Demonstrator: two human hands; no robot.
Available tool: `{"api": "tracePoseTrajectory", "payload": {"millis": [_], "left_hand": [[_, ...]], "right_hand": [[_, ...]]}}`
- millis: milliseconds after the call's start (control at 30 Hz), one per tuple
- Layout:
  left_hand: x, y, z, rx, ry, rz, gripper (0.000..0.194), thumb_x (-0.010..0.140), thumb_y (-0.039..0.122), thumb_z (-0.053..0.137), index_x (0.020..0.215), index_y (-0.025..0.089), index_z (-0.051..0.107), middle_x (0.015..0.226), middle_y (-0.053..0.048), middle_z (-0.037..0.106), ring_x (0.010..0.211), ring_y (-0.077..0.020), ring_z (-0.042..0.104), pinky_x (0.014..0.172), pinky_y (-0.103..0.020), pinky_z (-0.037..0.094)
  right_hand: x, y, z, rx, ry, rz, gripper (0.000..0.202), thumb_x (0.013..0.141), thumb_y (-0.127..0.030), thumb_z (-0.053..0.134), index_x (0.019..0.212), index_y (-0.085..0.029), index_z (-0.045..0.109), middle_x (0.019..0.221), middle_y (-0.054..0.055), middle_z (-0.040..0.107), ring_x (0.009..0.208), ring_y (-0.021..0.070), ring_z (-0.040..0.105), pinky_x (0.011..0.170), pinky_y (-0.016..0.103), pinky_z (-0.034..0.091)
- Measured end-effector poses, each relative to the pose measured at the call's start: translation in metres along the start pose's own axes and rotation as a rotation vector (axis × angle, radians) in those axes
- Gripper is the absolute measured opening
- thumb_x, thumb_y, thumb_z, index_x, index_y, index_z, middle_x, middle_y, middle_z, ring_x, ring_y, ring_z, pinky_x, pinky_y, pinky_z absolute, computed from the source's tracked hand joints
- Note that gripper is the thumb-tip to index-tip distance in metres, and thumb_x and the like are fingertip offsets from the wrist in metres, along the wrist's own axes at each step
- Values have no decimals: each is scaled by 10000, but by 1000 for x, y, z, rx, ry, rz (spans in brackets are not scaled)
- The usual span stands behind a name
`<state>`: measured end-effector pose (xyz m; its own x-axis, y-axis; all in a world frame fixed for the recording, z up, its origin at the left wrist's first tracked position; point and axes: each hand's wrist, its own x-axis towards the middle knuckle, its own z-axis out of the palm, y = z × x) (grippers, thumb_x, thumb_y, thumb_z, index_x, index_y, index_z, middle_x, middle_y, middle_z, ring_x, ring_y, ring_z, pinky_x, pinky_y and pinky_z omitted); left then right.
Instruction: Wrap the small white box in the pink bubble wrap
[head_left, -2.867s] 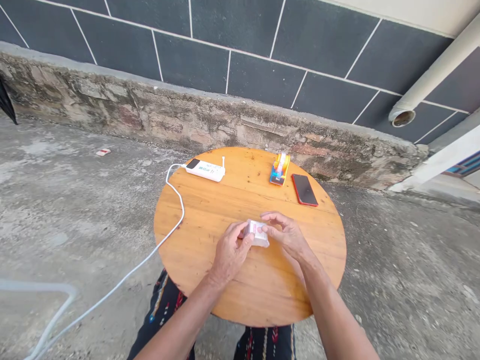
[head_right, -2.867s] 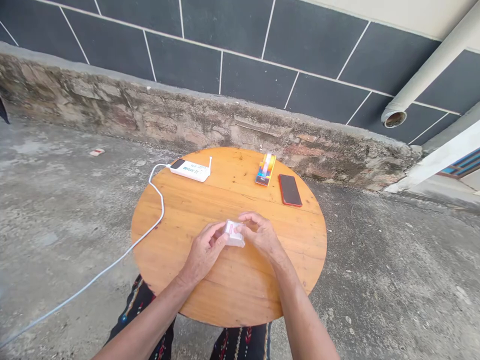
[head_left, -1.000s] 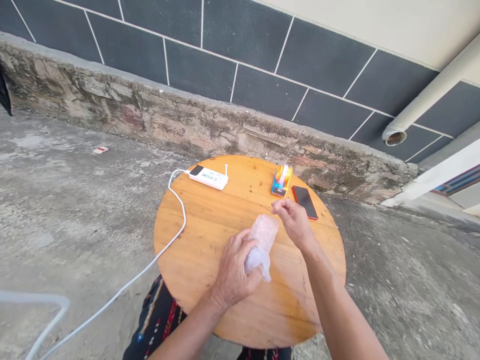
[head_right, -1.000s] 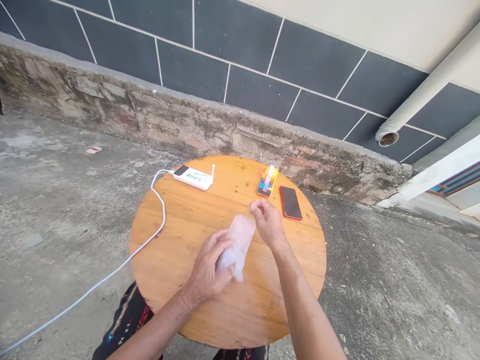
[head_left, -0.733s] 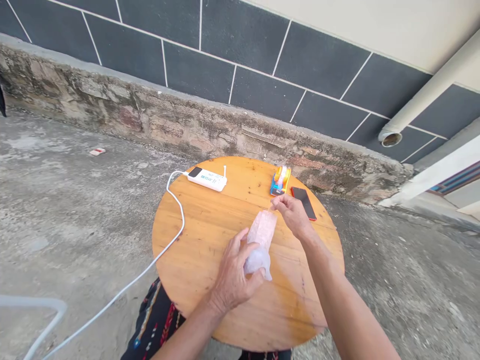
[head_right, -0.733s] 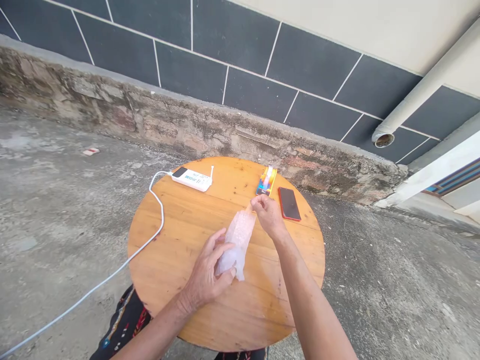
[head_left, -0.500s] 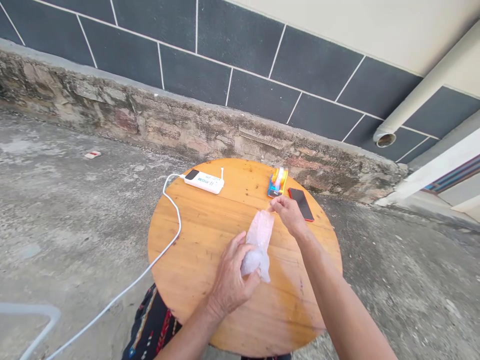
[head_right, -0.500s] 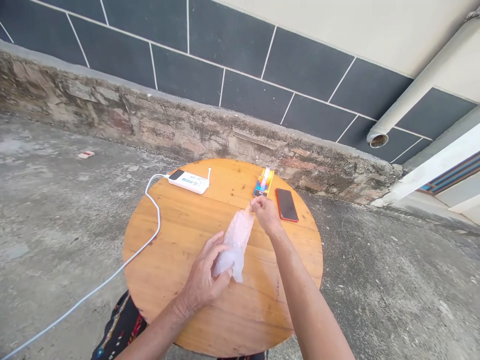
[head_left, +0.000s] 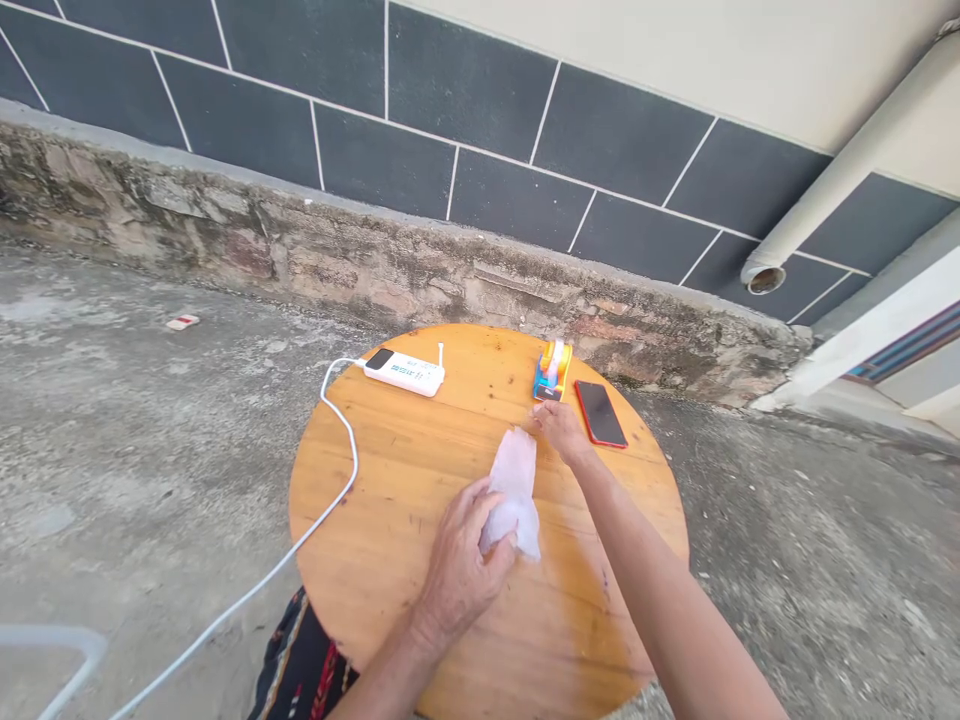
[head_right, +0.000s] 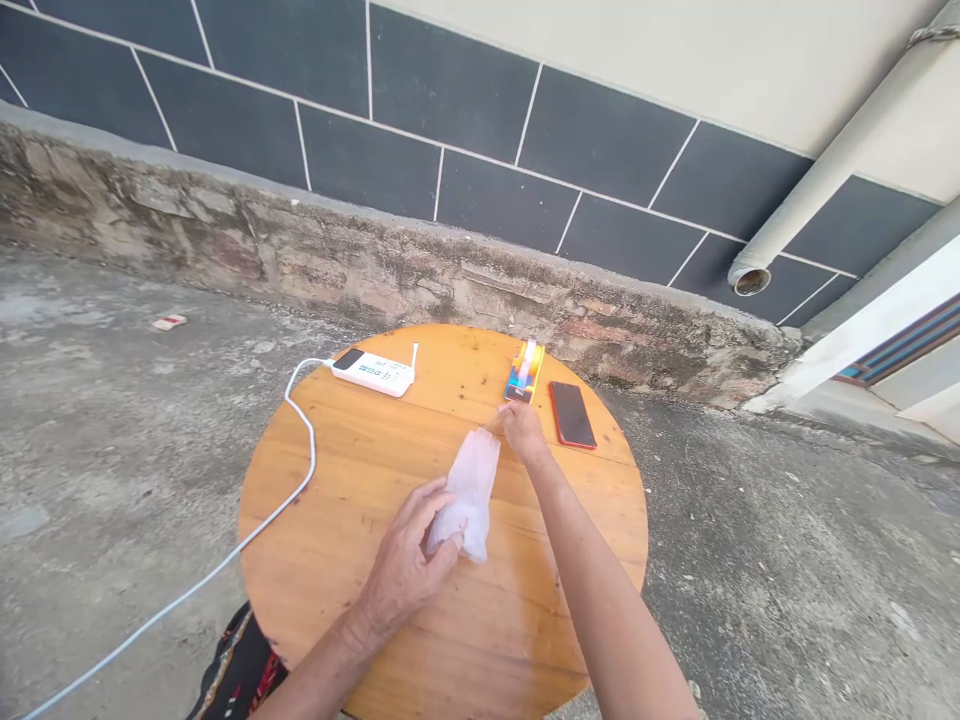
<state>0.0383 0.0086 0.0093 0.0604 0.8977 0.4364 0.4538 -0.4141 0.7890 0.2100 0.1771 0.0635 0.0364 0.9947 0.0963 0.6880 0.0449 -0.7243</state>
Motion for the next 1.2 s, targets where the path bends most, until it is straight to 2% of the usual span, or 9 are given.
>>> {"api": "tracePoseTrajectory", "payload": {"millis": [100, 200, 333, 433, 600, 733, 933, 1033, 1200], "left_hand": [[0, 0, 0, -2, -4, -2, 323, 813, 218, 535, 1135, 198, 560, 1242, -116, 525, 1178, -247, 509, 994, -407, 436], [-1, 0, 0, -13, -5, -2, 321, 807, 211, 541, 1127, 203, 565, 1223, -112, 542, 1162, -246, 521, 986, -405, 441], [-2, -4, 3, -24, 38, 6, 312, 812, 231, 556, 1122, 200, 566, 1201, -113, 564, 1148, -249, 534, 986, -410, 444], [-2, -7, 6, -40, 45, 22, 302, 811, 229, 564, 1111, 194, 564, 1171, -108, 583, 1121, -238, 551, 971, -398, 456], [-1, -9, 7, -39, 57, 24, 291, 812, 236, 574, 1101, 201, 574, 1152, -95, 599, 1098, -232, 562, 960, -398, 460], [0, -3, 5, -71, 48, 0, 281, 824, 251, 563, 1101, 206, 583, 1146, -90, 602, 1087, -227, 568, 952, -387, 467], [-2, -4, -8, -259, 34, -130, 378, 856, 345, 537, 1202, 192, 535, 1221, -110, 586, 1115, -236, 574, 936, -384, 487], [14, -4, -20, -244, 59, -267, 413, 882, 386, 486, 1248, 195, 513, 1241, -107, 595, 1089, -221, 598, 907, -361, 498], [78, 5, -15, 56, -116, -245, 278, 808, 317, 540, 1014, 181, 667, 1083, -75, 683, 1000, -217, 621, 843, -312, 484]], "right_hand": [[-17, -14, -10, -175, 22, -20, 265, 874, -415, 557, 823, -167, 633, 788, 30, 643, 778, 191, 608, 722, 333, 451], [-39, -28, -6, -308, 0, -54, 313, 713, -491, 674, 620, -206, 586, 638, 37, 619, 762, 237, 596, 677, 321, 381], [-56, -30, 1, -375, -31, -58, 273, 632, -317, 713, 488, -218, 503, 590, 71, 616, 764, 259, 594, 654, 318, 340], [-62, -11, -12, -353, -24, -36, 245, 686, -223, 588, 474, -218, 467, 562, 53, 594, 671, 220, 579, 606, 300, 325], [-78, 34, -34, -205, -43, 41, 279, 762, -294, 455, 494, -220, 438, 459, -10, 520, 474, 157, 515, 491, 257, 329], [-89, 54, -27, -77, 12, 59, 301, 800, -348, 407, 532, -218, 451, 471, -16, 535, 473, 157, 534, 486, 250, 368], [-92, 54, -17, 48, 127, -7, 310, 828, -438, 417, 680, -204, 558, 621, 6, 622, 602, 178, 577, 558, 260, 406], [-90, 50, -15, 74, 147, -26, 324, 806, -484, 472, 732, -200, 607, 673, 22, 655, 624, 188, 585, 555, 261, 397], [-79, 47, -10, 100, 159, -51, 315, 774, -491, 525, 686, -204, 622, 625, 11, 630, 596, 177, 557, 547, 253, 375]]}}
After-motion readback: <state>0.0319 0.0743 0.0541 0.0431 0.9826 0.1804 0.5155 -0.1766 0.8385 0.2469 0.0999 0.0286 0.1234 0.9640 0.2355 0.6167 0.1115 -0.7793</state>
